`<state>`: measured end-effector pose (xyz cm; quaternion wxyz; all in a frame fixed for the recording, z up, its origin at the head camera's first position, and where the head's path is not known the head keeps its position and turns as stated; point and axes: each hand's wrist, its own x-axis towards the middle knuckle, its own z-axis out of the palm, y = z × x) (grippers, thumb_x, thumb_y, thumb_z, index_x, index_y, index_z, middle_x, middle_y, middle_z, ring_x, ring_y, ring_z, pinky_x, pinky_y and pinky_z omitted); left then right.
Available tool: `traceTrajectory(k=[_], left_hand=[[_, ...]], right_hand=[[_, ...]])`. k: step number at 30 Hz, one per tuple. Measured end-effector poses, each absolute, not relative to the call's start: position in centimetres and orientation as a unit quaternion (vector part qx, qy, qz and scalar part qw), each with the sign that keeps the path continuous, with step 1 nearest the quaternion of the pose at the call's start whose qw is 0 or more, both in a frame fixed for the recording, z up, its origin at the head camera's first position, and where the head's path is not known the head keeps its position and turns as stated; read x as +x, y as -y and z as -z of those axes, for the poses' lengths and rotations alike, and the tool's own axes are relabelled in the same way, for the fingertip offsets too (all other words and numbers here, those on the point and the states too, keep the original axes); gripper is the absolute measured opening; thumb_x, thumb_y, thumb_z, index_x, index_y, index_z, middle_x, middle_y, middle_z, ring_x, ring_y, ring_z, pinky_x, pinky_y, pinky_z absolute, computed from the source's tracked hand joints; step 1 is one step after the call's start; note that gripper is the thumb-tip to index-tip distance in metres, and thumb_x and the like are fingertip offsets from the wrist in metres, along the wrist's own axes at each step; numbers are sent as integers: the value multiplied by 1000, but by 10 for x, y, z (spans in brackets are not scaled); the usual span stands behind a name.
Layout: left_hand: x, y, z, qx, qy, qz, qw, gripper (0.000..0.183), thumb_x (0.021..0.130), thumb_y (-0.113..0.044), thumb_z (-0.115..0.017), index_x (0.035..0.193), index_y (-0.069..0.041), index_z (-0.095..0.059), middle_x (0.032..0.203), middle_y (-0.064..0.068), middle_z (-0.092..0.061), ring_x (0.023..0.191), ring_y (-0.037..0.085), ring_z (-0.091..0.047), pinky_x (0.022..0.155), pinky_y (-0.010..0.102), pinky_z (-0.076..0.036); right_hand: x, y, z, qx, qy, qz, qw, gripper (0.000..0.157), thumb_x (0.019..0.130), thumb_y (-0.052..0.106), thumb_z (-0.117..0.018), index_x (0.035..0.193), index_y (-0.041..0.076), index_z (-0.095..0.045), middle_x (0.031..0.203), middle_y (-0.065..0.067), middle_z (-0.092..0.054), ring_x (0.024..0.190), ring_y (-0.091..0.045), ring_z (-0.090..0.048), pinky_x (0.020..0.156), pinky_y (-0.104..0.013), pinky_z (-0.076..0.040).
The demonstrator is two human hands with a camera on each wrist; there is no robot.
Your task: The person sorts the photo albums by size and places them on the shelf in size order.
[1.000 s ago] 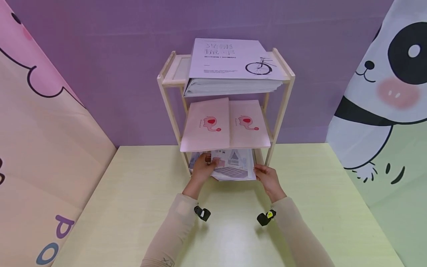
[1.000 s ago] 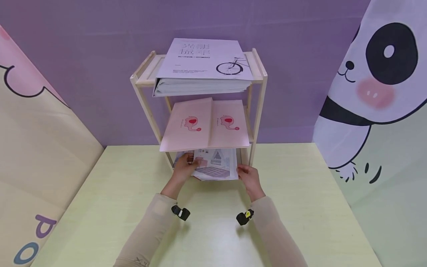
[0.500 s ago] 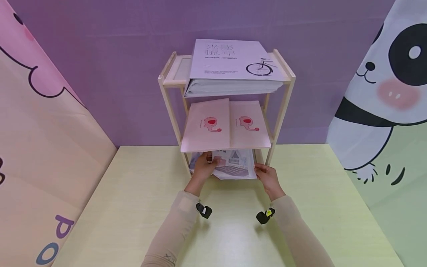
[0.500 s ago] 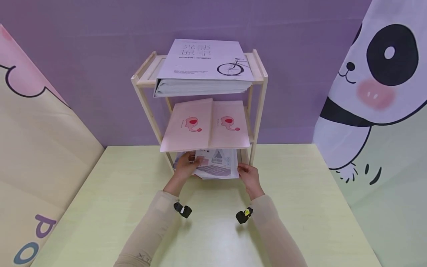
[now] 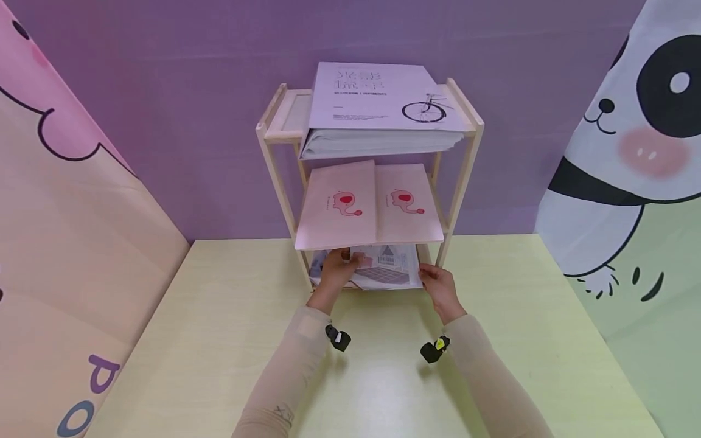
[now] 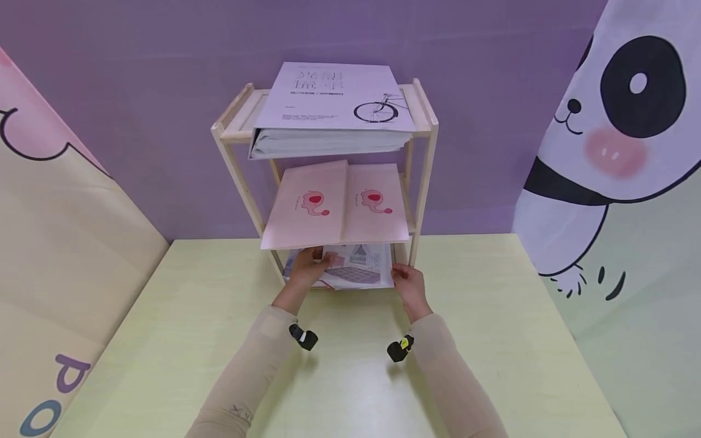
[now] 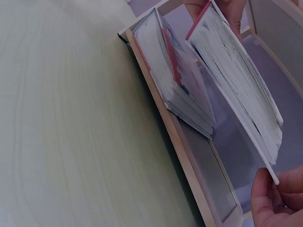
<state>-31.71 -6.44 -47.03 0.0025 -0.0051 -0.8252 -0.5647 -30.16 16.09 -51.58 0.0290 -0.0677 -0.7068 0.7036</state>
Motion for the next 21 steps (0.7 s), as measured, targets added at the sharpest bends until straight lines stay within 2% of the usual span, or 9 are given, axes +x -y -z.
traceTrajectory(k=[2,4,9,10,12,13,16,17,21], left_hand=[[-318,64,470,-7,815,580,1,38,90,-15,-62,125,-8,-51,96,7,-54,79,18,-47,60,25,-39],[-320,64,471,-11,804,594,-2,39,89,-12,-62,126,-8,-50,96,7,-52,77,17,-46,56,24,-38],[-324,63,474,-8,791,611,-12,38,88,-11,-64,123,-8,-51,91,5,-51,68,14,-45,49,24,-38],[-324,62,475,-6,790,613,-14,37,87,-11,-64,122,-8,-51,90,5,-50,68,14,-45,50,24,-38],[-326,61,476,-5,785,619,-14,37,87,-10,-65,122,-8,-51,91,5,-51,69,14,-45,51,24,-36],[-327,61,477,-6,782,623,-14,38,87,-9,-64,122,-8,-51,92,5,-50,70,15,-44,53,24,-35],[-329,61,478,-12,775,632,-15,39,87,-6,-63,123,-9,-49,96,6,-50,74,17,-45,55,24,-35],[-330,60,479,-13,773,634,-14,40,86,-4,-63,123,-9,-49,97,6,-50,76,17,-45,56,24,-36],[-334,59,480,-5,778,628,-15,40,85,-4,-65,122,-8,-49,99,7,-51,82,19,-46,59,25,-37]], right_hand=[[-308,-163,527,-60,706,-705,39,31,93,0,-51,117,-19,-54,95,-12,-62,68,-6,-48,58,-17,-40],[-322,-170,553,-33,696,-715,57,29,92,5,-54,115,-14,-59,94,-13,-63,67,-9,-49,56,-20,-41],[-369,-190,637,5,680,-725,110,19,89,18,-64,102,6,-71,86,-3,-65,68,-11,-54,50,-23,-43],[-372,-191,641,-13,690,-717,101,22,90,18,-62,105,4,-70,91,-6,-66,73,-14,-57,56,-26,-47],[-383,-193,661,-15,688,-716,118,20,89,18,-62,103,6,-71,90,-5,-67,74,-14,-59,57,-24,-48],[-384,-192,663,-27,691,-713,112,23,91,15,-59,107,1,-69,93,-11,-67,79,-18,-60,62,-28,-50],[-395,-192,679,-50,701,-702,115,25,90,11,-57,108,-3,-68,96,-15,-67,83,-21,-61,69,-30,-51],[-400,-194,689,-47,699,-702,127,23,89,12,-59,105,-1,-69,93,-12,-67,80,-19,-60,65,-27,-50],[-416,-197,713,-60,726,-672,133,24,89,9,-56,108,-1,-68,97,-15,-66,84,-19,-60,66,-26,-50]])
